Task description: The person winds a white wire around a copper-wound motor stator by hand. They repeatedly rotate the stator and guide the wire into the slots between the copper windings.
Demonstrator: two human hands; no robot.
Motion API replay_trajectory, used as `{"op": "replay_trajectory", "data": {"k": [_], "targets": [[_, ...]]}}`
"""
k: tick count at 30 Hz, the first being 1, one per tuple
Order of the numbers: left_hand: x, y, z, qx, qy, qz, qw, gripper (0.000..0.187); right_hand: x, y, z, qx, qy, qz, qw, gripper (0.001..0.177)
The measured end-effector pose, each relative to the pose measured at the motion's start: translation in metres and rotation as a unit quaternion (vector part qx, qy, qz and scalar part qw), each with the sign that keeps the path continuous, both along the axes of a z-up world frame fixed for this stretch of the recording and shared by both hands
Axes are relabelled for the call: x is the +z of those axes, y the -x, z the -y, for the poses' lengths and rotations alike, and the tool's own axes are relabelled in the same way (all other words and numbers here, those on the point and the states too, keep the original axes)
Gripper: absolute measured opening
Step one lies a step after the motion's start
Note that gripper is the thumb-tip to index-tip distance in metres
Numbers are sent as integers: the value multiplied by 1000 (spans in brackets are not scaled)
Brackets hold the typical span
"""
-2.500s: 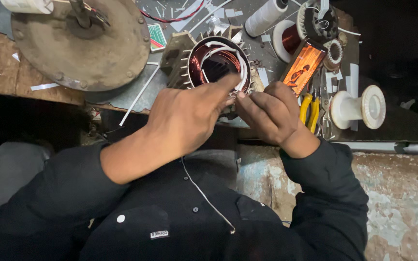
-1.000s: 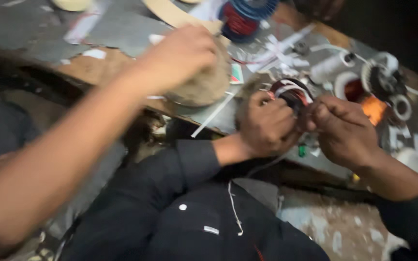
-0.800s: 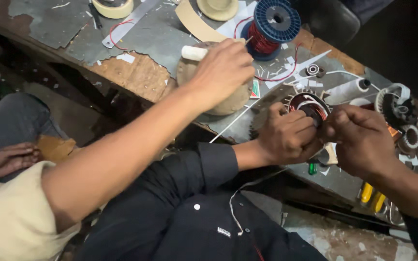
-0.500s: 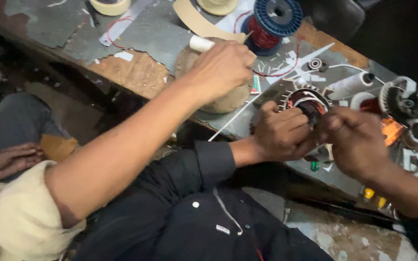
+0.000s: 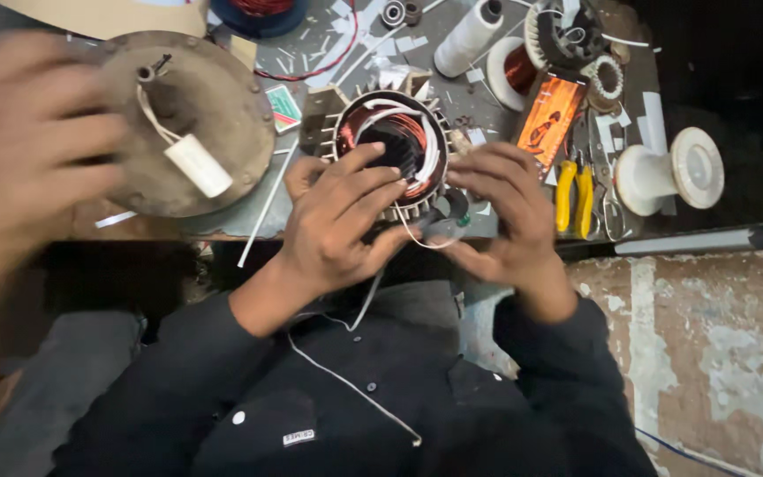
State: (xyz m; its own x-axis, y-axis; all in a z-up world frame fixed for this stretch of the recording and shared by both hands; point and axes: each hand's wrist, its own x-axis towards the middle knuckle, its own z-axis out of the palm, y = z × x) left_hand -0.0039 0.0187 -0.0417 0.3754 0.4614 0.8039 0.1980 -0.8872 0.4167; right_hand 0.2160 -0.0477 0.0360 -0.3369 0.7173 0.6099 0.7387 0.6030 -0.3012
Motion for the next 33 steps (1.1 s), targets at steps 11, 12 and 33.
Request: {"op": "replay_trajectory", "data": {"k": [11, 12, 33], "targets": [[19, -4, 9, 30, 35, -47, 998, 51, -8, -33, -52, 86, 87, 10, 992, 21], [22, -5, 10, 44, 25, -55, 997, 49, -4, -33, -56, 96, 98, 26, 990, 21], [33, -20, 9, 69, -7, -50, 996, 23, 12, -48, -60, 239, 164, 23, 957, 37]]}}
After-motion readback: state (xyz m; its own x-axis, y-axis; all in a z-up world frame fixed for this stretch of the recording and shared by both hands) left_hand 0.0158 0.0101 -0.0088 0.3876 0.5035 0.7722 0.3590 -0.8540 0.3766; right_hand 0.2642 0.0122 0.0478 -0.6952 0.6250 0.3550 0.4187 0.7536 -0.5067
